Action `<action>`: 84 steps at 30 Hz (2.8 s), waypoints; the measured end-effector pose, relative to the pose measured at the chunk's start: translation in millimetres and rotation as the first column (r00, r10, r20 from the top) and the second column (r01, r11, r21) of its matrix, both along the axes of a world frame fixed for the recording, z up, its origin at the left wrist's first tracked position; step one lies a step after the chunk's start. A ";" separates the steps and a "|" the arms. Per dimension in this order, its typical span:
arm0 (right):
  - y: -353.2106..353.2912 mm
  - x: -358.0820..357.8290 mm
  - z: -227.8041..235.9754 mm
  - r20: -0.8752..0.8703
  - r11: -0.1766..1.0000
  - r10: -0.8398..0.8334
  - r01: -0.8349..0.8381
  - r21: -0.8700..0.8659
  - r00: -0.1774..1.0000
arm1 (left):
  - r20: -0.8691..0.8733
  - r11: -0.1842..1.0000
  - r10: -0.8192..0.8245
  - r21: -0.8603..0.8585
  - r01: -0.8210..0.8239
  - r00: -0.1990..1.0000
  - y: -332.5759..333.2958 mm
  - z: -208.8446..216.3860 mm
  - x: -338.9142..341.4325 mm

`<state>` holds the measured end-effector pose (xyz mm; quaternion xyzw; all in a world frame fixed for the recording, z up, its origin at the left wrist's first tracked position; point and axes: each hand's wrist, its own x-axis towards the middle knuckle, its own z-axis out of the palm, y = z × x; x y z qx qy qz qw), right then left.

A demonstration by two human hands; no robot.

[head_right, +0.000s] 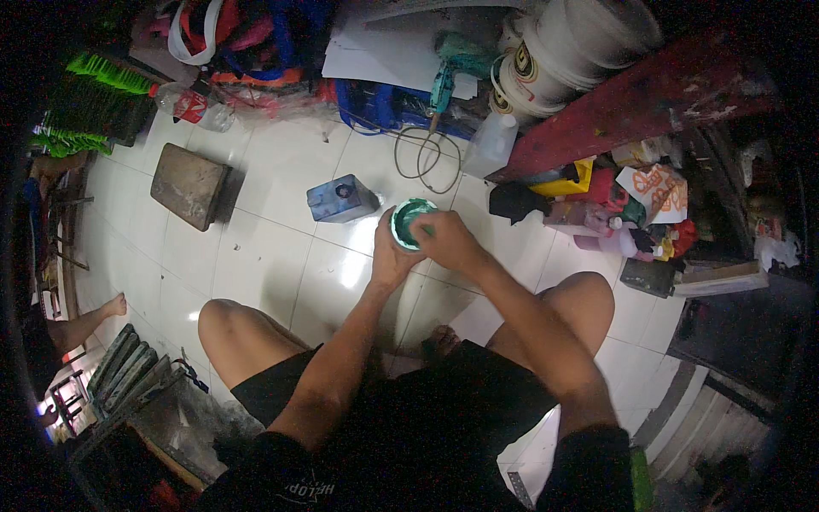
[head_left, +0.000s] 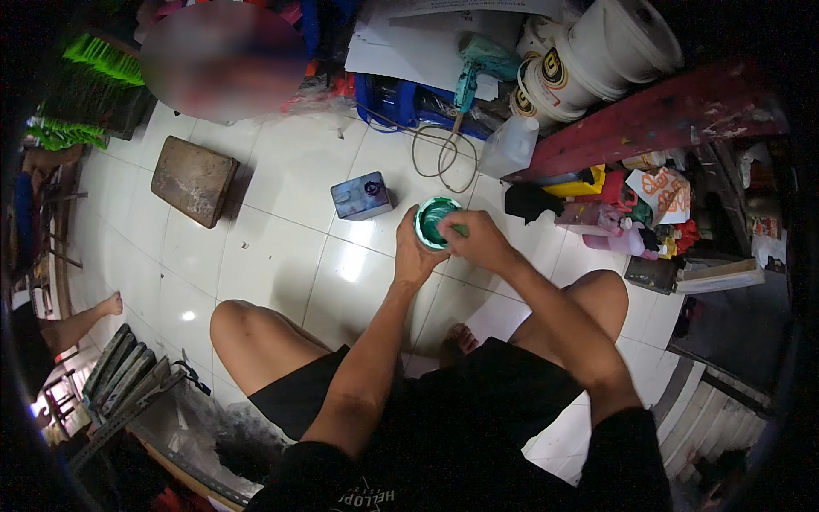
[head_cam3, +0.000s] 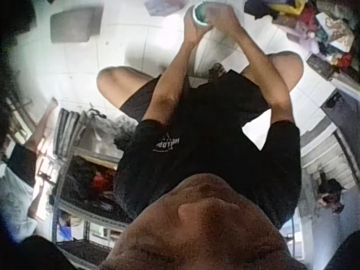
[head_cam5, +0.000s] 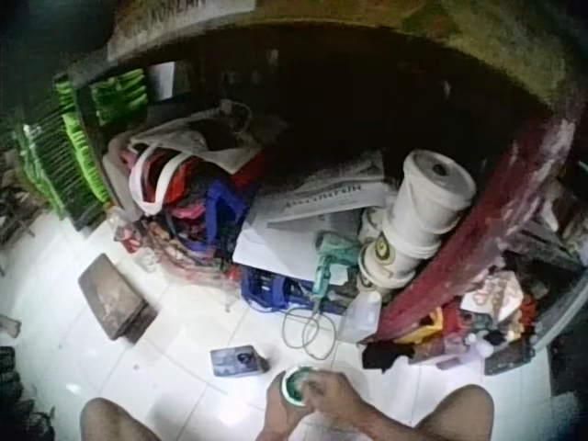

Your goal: The person retrieves a container of green paint and a bottle of blue liquid from a shelf, then sits on the floor to pour the liquid into the paint and stir it using a spatula.

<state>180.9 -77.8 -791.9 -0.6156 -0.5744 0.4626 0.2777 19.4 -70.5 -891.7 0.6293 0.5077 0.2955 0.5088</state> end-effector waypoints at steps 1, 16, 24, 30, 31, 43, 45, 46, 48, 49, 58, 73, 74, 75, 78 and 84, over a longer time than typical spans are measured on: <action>4.1 5.3 2.8 0.033 0.999 -0.037 0.037 0.008 0.999 | -0.005 1.000 -0.008 -0.001 0.008 1.000 0.5 4.1 0.7; 22.6 25.0 1.2 0.108 0.991 0.135 -0.135 -0.009 0.985 | -0.056 0.998 0.055 -0.014 -0.056 0.997 -5.6 5.5 7.5; 42.0 47.3 -5.2 0.240 0.930 0.351 -0.366 0.018 0.905 | -0.075 0.999 0.039 -0.007 -0.040 0.996 -2.0 7.3 10.3; 39.4 28.9 3.2 0.238 0.935 0.319 -0.345 0.076 0.917 | -0.039 0.999 0.041 -0.004 -0.041 0.998 -4.9 -1.2 8.1; 47.3 34.5 11.2 0.224 0.970 0.240 -0.242 -0.019 0.944 | -0.039 0.999 0.041 0.011 -0.041 0.998 -3.7 -0.4 7.3; 14.4 -9.7 -9.2 -0.036 0.993 -0.099 0.096 -0.069 0.994 | -0.152 0.906 0.420 0.117 -0.406 0.894 -25.7 19.2 20.3; 15.5 -3.0 -35.7 0.070 0.999 0.017 -0.015 -0.040 0.997 | -0.139 0.921 0.389 0.098 -0.378 0.911 -25.3 23.4 11.4; 31.7 -7.1 -18.3 0.118 0.990 -0.054 0.069 -0.120 0.991 | -0.098 0.933 0.359 0.057 -0.355 0.928 -23.8 22.8 2.5; 43.4 -33.7 15.0 -0.031 0.947 -0.269 0.259 -0.188 0.963 | -0.076 0.942 0.334 0.008 -0.334 0.940 -23.1 22.0 -13.4; 36.4 -34.8 6.1 -0.006 0.974 -0.192 0.190 -0.122 0.981 | -0.084 0.946 0.324 -0.004 -0.325 0.942 -23.1 24.4 -11.6; 28.3 -41.1 4.4 -0.165 0.993 -0.086 0.070 -0.098 0.982 | -0.156 0.949 0.315 0.042 -0.313 0.936 -25.3 24.1 -14.8; 53.8 -12.7 23.7 0.089 0.891 0.452 -0.444 -0.093 0.888 | -0.163 0.964 0.241 -0.073 -0.256 0.957 -20.0 27.1 -19.8; 48.3 -8.5 12.6 0.099 0.853 0.522 -0.515 -0.086 0.847 | -0.161 0.967 0.225 -0.084 -0.241 0.961 -20.1 28.9 -18.4; 53.7 -9.0 11.3 0.173 0.844 0.535 -0.534 -0.058 0.827 | -0.165 0.968 0.217 -0.091 -0.234 0.962 -19.7 27.8 -20.0; 77.0 -2.5 21.4 0.080 0.914 0.383 -0.366 -0.174 0.920 | -0.146 0.970 0.232 -0.045 -0.241 0.962 -21.1 23.0 -20.6; 78.5 2.4 8.0 0.279 0.752 0.645 -0.656 -0.063 0.711 | -0.171 0.977 0.163 -0.109 -0.183 0.972 -13.4 29.6 -20.4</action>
